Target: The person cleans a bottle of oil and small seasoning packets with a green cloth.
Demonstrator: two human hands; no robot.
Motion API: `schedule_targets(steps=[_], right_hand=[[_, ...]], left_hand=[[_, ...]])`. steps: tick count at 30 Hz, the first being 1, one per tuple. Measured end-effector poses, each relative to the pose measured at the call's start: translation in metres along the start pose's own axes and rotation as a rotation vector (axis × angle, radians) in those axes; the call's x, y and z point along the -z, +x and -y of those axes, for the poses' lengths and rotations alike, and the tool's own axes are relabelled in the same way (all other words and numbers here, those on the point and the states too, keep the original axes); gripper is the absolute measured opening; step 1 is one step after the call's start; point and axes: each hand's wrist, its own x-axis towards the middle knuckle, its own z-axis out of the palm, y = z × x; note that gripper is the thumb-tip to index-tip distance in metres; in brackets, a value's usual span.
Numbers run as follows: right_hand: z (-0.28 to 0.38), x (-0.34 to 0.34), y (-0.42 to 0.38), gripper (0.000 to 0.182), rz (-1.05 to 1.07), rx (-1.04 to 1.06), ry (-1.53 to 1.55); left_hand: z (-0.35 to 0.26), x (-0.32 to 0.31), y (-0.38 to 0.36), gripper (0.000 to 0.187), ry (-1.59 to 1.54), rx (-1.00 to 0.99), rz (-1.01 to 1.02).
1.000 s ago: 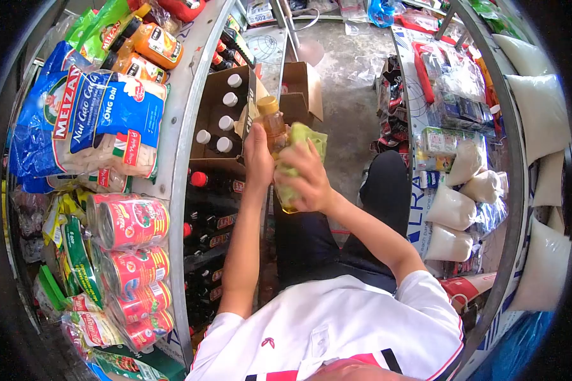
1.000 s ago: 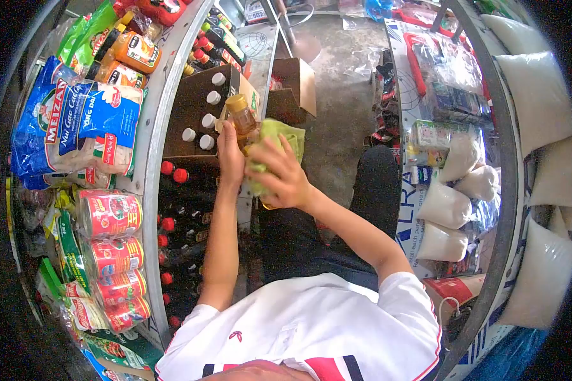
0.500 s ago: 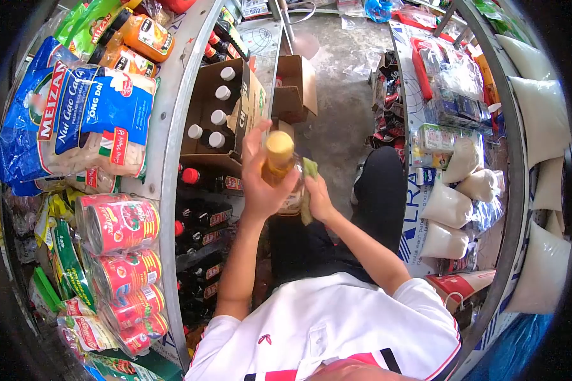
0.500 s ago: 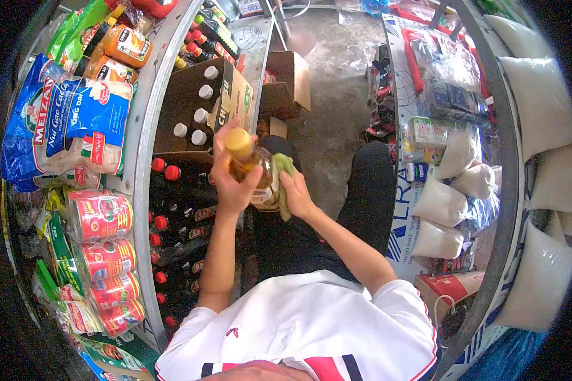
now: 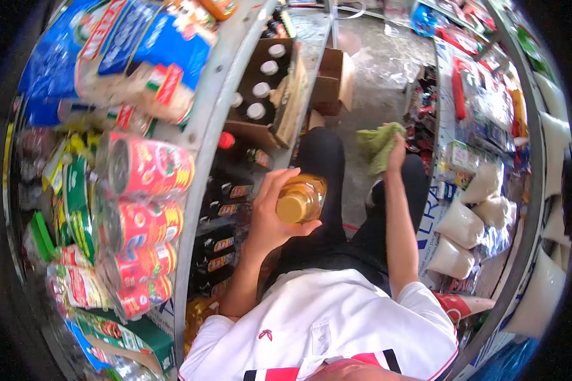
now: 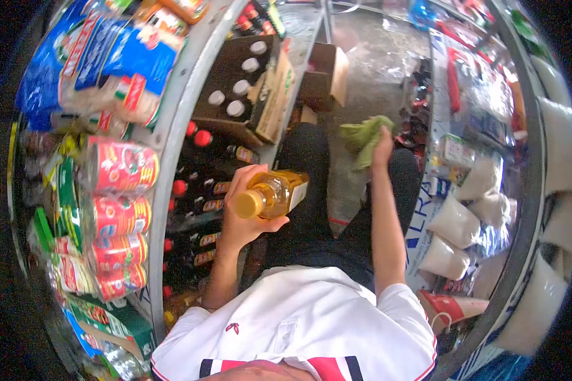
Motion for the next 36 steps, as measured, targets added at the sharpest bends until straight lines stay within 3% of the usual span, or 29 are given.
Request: schedule_targets(steps=[3,5,7,9,11,13,15,18,21,23,24,25,27,29,30,32,33,35,36], right_hand=[[-0.001,0.032,0.023,0.046,-0.145,-0.113,0.224],[0.002,0.041,0.027,0.046,-0.094,-0.112,0.149],[0.005,0.038,0.022,0.050,-0.076,-0.164,0.138],[-0.012,0.063,0.043,0.050,0.000,-0.176,0.096],[-0.003,0.052,0.038,0.050,-0.043,-0.226,0.033],[0.000,0.055,0.040,0.048,0.079,-0.296,0.078],[-0.005,0.068,0.053,0.050,0.065,-0.305,0.024],[0.002,0.071,0.055,0.054,0.139,-0.386,-0.060],[0.000,0.079,0.071,0.055,0.153,-0.385,-0.121],[0.007,0.073,0.064,0.054,0.152,-0.453,-0.091],[-0.002,0.095,0.083,0.055,0.259,-0.450,-0.079],[-0.004,0.099,0.089,0.056,0.174,-0.448,-0.109],[-0.005,0.104,0.095,0.058,0.245,-0.449,-0.152],[0.002,0.081,0.075,0.059,0.183,-0.479,-0.172],[0.007,0.075,0.068,0.060,0.102,-0.495,-0.192],[0.010,0.068,0.061,0.060,0.088,-0.486,-0.243],[0.010,0.064,0.061,0.061,0.067,-0.466,-0.281],[0.003,0.077,0.073,0.059,0.085,-0.457,-0.295],[0.000,0.082,0.077,0.058,0.094,-0.445,-0.309]], left_hand=[[-0.001,0.003,-0.020,0.084,-0.044,0.063,-0.092],[0.001,-0.006,-0.032,0.091,-0.209,0.145,-0.227],[0.003,-0.005,-0.039,0.094,-0.058,0.141,-0.274],[-0.002,-0.002,-0.044,0.094,0.001,0.263,-0.242],[-0.009,0.004,-0.057,0.089,0.012,0.280,-0.311],[-0.021,0.016,-0.073,0.085,0.118,0.119,-0.332],[-0.033,0.023,-0.103,0.084,0.093,0.194,-0.353],[-0.053,0.047,-0.159,0.090,0.212,0.266,-0.212],[-0.070,0.068,-0.219,0.081,0.372,0.384,-0.219],[-0.079,0.067,-0.261,0.088,0.481,0.453,-0.274],[-0.080,0.062,-0.285,0.089,0.551,0.551,-0.334],[-0.081,0.056,-0.307,0.090,0.620,0.649,-0.393],[-0.088,0.046,-0.341,0.091,0.641,0.786,-0.437],[-0.094,0.035,-0.369,0.085,0.607,0.964,-0.639],[-0.092,0.026,-0.387,0.085,0.606,0.985,-0.648],[-0.085,0.010,-0.420,0.078,0.558,0.899,-0.993],[-0.085,0.003,-0.430,0.078,0.558,0.913,-1.002],[-0.083,-0.003,-0.445,0.065,0.524,0.854,-1.316],[-0.087,-0.003,-0.455,0.065,0.526,0.867,-1.323]])
